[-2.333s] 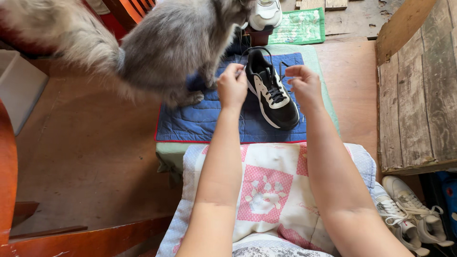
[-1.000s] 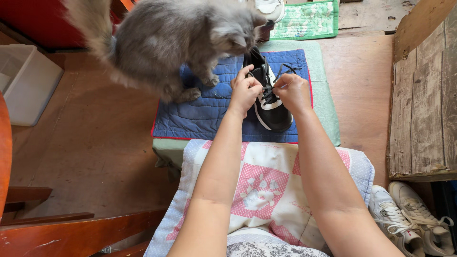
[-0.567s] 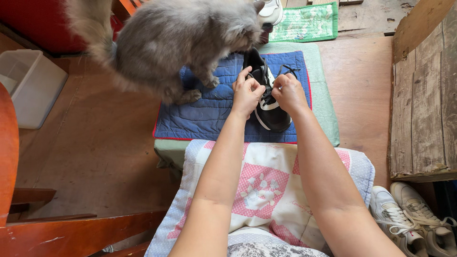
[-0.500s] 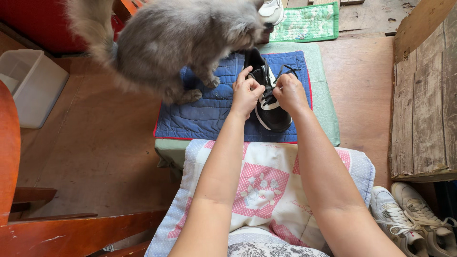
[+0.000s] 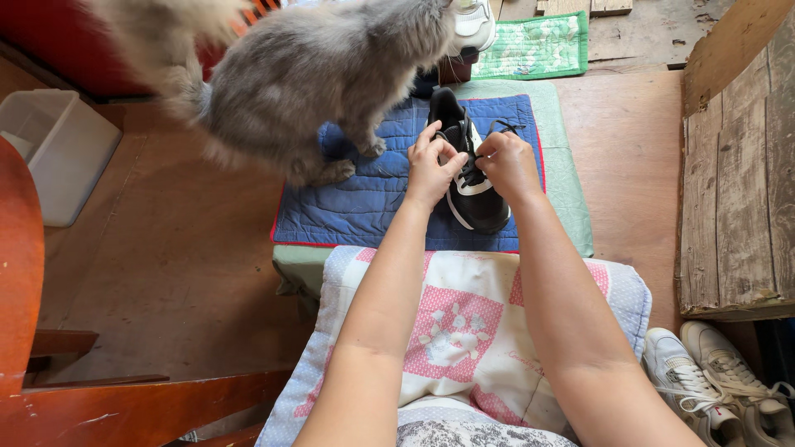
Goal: The person unlaces a black and white sneaker, then re-laces it by threading the laces through the eyelets and tying a knot. A gray cat sits nearby and is briefly petted during the task.
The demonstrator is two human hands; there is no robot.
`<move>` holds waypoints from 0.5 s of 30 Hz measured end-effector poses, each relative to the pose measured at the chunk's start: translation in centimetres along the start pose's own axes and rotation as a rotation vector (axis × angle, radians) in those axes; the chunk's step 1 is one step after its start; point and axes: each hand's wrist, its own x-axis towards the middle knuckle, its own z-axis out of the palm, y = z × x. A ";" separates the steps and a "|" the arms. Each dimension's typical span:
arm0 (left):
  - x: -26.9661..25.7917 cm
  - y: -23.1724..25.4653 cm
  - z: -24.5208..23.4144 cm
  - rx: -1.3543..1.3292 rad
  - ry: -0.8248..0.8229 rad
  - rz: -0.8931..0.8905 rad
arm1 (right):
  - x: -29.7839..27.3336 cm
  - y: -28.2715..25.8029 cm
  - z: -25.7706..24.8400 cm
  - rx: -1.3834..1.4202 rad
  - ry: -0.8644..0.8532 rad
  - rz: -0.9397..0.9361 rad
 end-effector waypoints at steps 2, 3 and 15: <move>-0.2 0.4 0.1 0.049 0.005 0.040 | 0.1 0.3 0.5 -0.089 0.027 -0.010; -0.4 0.5 0.3 0.074 0.007 0.060 | 0.2 0.5 0.8 -0.110 0.035 -0.021; -0.9 0.3 2.0 0.097 0.157 0.080 | 0.2 2.6 1.5 -0.063 0.053 0.165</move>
